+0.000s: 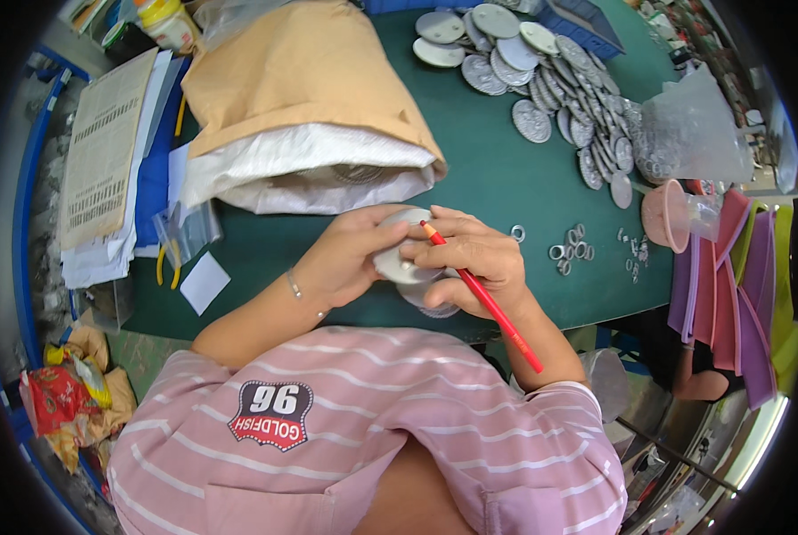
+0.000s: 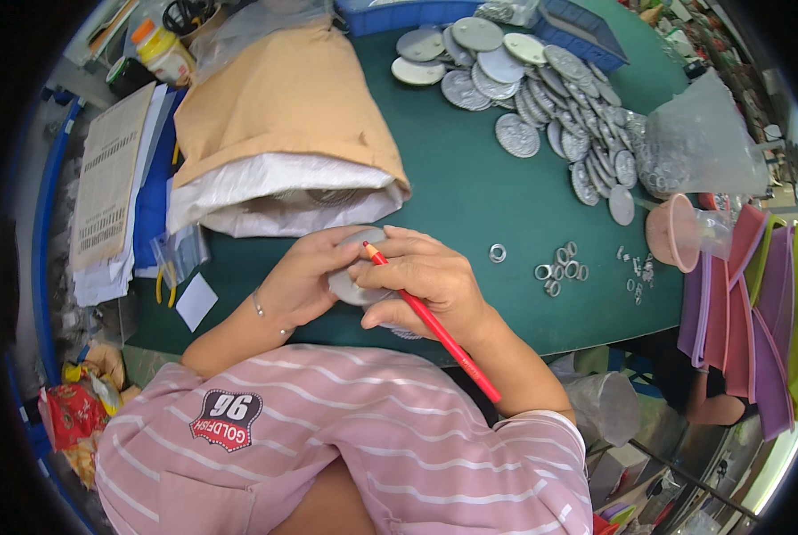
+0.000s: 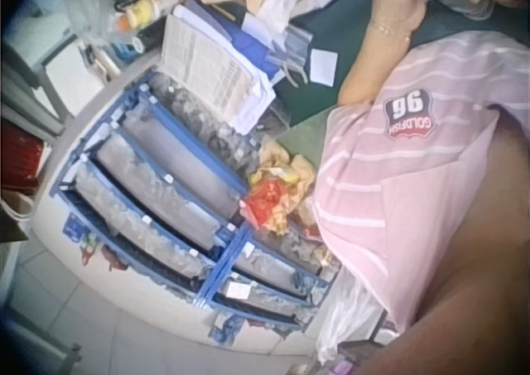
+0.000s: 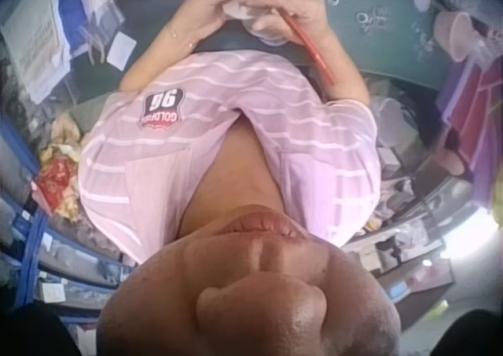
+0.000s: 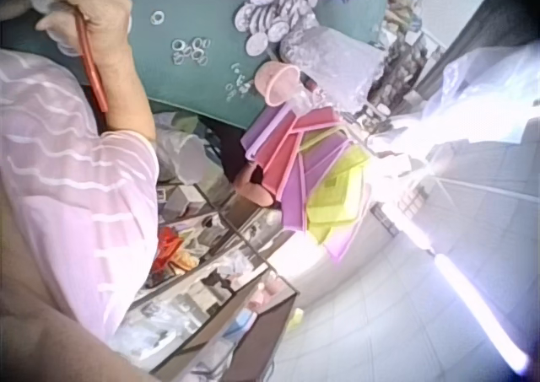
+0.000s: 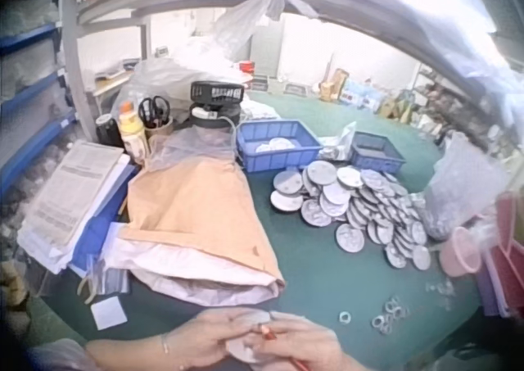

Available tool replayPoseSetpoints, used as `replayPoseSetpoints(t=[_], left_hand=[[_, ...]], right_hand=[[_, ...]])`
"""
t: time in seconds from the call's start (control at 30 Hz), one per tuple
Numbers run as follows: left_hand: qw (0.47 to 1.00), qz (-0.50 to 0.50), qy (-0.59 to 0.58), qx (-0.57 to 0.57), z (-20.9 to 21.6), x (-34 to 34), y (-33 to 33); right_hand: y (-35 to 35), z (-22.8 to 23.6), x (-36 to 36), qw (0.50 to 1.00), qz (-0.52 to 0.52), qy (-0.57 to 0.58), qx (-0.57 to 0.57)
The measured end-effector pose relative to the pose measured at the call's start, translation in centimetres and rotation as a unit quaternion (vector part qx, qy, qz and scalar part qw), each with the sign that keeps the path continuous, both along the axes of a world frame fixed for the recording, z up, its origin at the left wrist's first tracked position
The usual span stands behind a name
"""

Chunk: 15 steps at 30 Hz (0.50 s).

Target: The person sits and works on small, round, silver-colored metal pieces with embossed designs. They use a red pencil-like tool to apply a substance to the edges and surfaces of the pieces, then place them on the table.

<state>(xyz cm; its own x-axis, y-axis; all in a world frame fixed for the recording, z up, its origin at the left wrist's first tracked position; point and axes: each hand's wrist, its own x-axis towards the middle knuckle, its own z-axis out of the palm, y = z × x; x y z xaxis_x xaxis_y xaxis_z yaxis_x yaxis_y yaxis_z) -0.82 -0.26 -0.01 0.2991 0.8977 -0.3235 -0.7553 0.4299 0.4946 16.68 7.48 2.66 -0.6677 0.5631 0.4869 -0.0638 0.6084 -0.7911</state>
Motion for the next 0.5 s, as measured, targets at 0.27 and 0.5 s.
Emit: replayPoseSetpoints(t=[0.27,0.5], left_hand=[[0.927,0.361,0.088,0.042,-1.9,-3.7,2.7],[0.875,0.477,0.064,0.050,-1.1,-5.3,4.8]], right_hand=[[13.3,-5.8,4.6,0.924,-0.368,-0.100,0.030],[16.8,-5.7,3.7,0.811,-0.419,-0.361,0.191]])
